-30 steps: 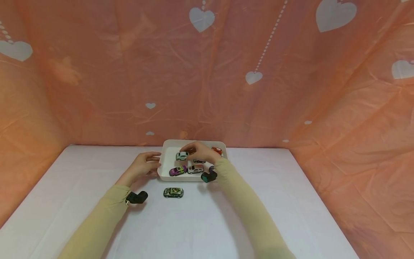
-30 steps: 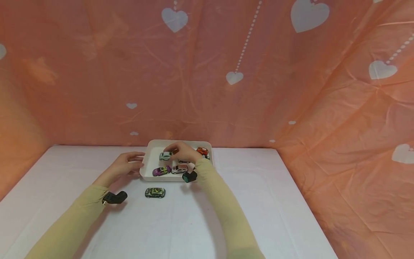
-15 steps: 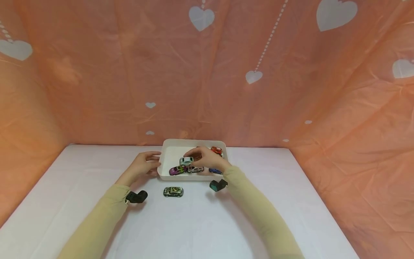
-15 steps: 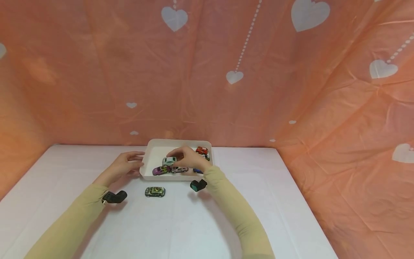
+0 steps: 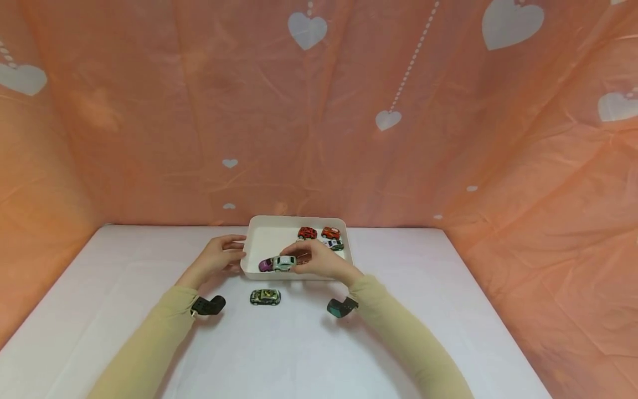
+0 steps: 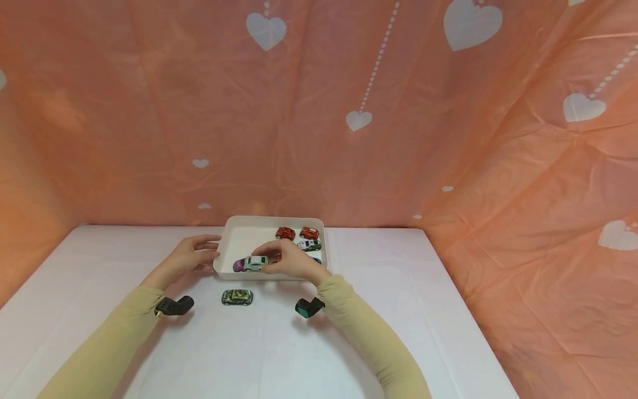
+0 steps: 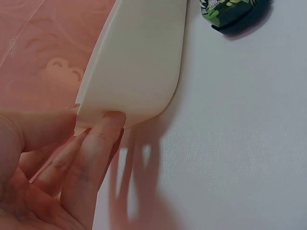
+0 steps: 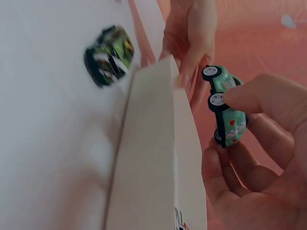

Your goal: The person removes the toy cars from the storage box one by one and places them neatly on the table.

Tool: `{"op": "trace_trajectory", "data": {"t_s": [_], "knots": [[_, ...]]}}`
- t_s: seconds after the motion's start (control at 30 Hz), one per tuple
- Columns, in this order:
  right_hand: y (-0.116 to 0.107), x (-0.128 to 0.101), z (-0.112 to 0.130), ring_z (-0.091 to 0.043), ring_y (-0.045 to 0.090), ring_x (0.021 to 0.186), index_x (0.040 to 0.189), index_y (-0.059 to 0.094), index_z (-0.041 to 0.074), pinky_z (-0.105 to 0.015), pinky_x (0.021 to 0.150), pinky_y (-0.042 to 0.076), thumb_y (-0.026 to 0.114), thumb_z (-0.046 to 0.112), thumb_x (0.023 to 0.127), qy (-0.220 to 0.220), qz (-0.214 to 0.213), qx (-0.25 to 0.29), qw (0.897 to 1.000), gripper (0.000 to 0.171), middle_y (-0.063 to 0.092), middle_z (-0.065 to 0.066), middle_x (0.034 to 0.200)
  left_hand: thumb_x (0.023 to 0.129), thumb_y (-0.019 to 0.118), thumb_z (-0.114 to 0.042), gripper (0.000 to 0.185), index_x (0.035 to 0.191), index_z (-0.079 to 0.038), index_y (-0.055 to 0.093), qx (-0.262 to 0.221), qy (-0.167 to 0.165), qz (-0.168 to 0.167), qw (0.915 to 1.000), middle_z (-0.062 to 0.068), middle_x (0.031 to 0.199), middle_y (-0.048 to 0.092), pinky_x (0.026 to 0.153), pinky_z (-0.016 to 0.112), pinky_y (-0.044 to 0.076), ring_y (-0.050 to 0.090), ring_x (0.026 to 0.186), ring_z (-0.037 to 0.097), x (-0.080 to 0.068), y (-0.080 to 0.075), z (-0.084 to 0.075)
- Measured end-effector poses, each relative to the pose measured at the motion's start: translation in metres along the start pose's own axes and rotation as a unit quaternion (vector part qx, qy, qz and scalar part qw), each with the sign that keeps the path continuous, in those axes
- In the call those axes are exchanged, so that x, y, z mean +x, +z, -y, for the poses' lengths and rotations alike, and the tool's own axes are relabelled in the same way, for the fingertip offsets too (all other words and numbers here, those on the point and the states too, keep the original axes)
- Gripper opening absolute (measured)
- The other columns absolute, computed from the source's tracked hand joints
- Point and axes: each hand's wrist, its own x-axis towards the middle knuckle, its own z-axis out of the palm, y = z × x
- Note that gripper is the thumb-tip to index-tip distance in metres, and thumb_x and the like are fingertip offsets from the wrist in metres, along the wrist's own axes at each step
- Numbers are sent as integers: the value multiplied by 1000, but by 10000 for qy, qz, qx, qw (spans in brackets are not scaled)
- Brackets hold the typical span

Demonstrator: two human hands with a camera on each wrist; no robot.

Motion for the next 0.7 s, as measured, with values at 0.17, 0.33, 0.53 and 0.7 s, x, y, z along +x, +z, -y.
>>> {"op": "trace_trajectory", "data": {"t_s": [0.17, 0.33, 0.53, 0.7], "knots": [[13, -11, 1, -15, 59, 109, 121, 63, -1, -34, 95, 46, 71, -3, 82, -199, -82, 92, 9997, 40, 64, -8, 119, 91, 57, 2, 52, 139, 10, 38, 10, 77, -5, 10000, 35, 130, 48, 66, 33, 57, 64, 90, 23, 0, 0, 2], [30, -22, 1, -12, 59, 106, 118, 64, 0, -30, 94, 47, 72, -5, 80, -296, -205, 144, 9992, 40, 65, -7, 116, 91, 58, 2, 52, 139, 9, 39, 58, -10, -32, 10000, 34, 129, 49, 64, 32, 57, 65, 88, 23, 0, -1, 2], [47, -34, 2, -10, 59, 106, 118, 65, 2, -28, 94, 47, 72, -6, 79, -309, -216, 252, 9990, 40, 66, -4, 115, 91, 60, 0, 52, 138, 8, 41, 130, -51, -82, 9999, 33, 127, 51, 64, 31, 57, 65, 88, 22, 2, 0, 2], [57, -39, 5, -11, 58, 107, 119, 64, 0, -27, 94, 47, 72, -6, 79, -232, -245, 379, 9987, 41, 65, -7, 115, 90, 59, 2, 51, 138, 9, 40, 79, -21, -89, 9999, 33, 127, 51, 65, 31, 57, 65, 89, 22, 2, 0, 1]]}}
